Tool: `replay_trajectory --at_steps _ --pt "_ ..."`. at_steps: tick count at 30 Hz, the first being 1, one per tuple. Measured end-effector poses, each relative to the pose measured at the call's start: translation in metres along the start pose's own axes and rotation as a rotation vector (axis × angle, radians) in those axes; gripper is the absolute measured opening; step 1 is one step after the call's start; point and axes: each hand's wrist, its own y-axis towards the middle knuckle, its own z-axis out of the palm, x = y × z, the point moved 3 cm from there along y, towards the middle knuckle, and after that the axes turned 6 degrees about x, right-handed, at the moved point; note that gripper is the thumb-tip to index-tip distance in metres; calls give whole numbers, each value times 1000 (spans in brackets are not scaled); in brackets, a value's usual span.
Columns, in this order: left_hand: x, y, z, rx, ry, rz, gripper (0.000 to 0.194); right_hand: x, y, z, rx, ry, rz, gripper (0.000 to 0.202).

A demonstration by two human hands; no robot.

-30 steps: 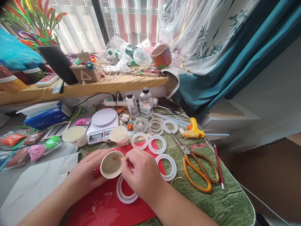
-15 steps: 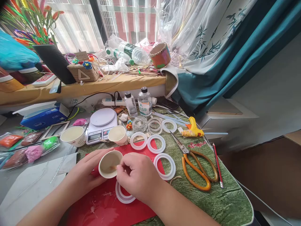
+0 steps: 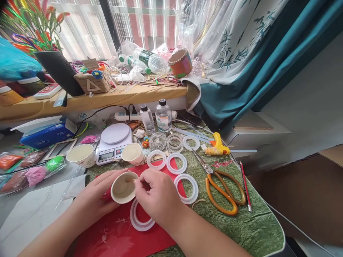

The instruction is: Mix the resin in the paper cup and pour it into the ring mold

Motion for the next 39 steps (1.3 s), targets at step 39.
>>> replay_trajectory --at_steps 39 --pt "-1 0 -1 -33 -8 8 54 0 3 -3 37 20 77 25"
